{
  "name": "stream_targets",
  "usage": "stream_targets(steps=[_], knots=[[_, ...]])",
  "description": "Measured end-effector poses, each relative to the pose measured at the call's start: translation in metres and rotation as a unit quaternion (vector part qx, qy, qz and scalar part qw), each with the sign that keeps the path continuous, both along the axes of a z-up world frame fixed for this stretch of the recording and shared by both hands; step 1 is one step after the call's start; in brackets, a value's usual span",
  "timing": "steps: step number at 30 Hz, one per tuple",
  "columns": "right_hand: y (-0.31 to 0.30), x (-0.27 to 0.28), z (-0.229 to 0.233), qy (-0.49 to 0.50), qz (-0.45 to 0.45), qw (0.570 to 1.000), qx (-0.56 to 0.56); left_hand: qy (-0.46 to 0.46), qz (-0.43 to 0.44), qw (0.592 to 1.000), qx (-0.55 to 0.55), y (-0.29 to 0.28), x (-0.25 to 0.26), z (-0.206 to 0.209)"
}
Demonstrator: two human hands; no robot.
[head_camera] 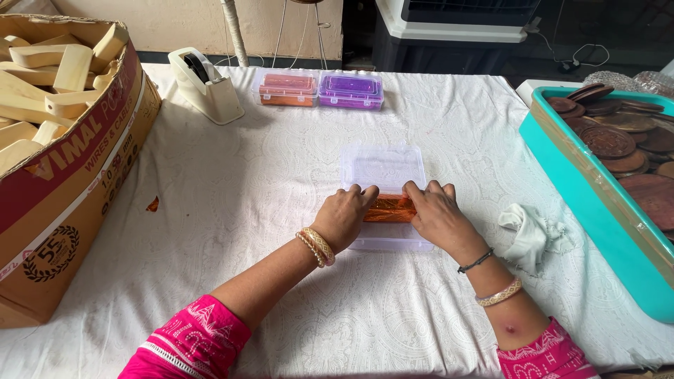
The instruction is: Manually wrapping small wooden items in foil and placing them into plastic cases.
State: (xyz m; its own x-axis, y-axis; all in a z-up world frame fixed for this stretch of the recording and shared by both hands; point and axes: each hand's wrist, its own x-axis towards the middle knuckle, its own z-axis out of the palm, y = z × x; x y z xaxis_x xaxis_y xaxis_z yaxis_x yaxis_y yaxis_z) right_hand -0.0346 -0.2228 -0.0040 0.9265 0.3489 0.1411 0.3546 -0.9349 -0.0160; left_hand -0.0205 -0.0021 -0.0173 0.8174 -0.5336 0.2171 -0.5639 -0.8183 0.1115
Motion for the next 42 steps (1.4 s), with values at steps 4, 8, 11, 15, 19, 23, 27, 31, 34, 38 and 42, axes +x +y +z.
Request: stream_targets(steps=[4, 8, 11, 15, 19, 23, 27, 31, 34, 38, 42], knots=[[0.006, -0.008, 0.017, 0.047, 0.000, 0.998, 0.045, 0.033, 0.000, 0.999, -0.028, 0.002, 0.003, 0.001], [0.010, -0.007, 0.016, 0.074, -0.035, 0.996, 0.042, 0.068, 0.019, 0.997, -0.027, 0.000, 0.008, -0.001], [0.004, 0.000, 0.005, 0.051, -0.044, 0.997, 0.037, 0.054, 0.019, 0.997, -0.053, -0.001, 0.013, -0.004], [-0.007, 0.011, 0.001, 0.003, -0.063, 0.997, 0.042, 0.040, 0.001, 0.994, -0.102, -0.008, 0.037, -0.017], [-0.024, 0.015, 0.007, -0.081, -0.063, 0.994, 0.033, 0.058, 0.001, 0.993, -0.100, -0.032, 0.059, -0.016], [-0.064, 0.028, -0.003, -0.125, -0.071, 0.986, 0.085, 0.048, -0.018, 0.985, -0.167, -0.061, 0.073, -0.022], [-0.091, 0.047, -0.022, -0.148, -0.039, 0.981, 0.120, 0.008, -0.027, 0.980, -0.199, -0.070, 0.084, -0.033], [-0.082, 0.036, -0.007, -0.132, -0.043, 0.983, 0.119, 0.040, -0.027, 0.976, -0.213, -0.041, 0.048, 0.011], [-0.072, 0.020, 0.014, -0.124, -0.067, 0.983, 0.120, 0.074, -0.044, 0.975, -0.207, -0.007, 0.030, 0.024], [-0.075, 0.000, 0.036, -0.102, -0.167, 0.980, 0.037, -0.005, -0.034, 0.992, -0.125, 0.064, 0.001, 0.053], [-0.122, 0.005, 0.010, -0.099, -0.233, 0.967, -0.023, -0.150, 0.107, 0.981, -0.066, 0.169, -0.032, 0.121]])
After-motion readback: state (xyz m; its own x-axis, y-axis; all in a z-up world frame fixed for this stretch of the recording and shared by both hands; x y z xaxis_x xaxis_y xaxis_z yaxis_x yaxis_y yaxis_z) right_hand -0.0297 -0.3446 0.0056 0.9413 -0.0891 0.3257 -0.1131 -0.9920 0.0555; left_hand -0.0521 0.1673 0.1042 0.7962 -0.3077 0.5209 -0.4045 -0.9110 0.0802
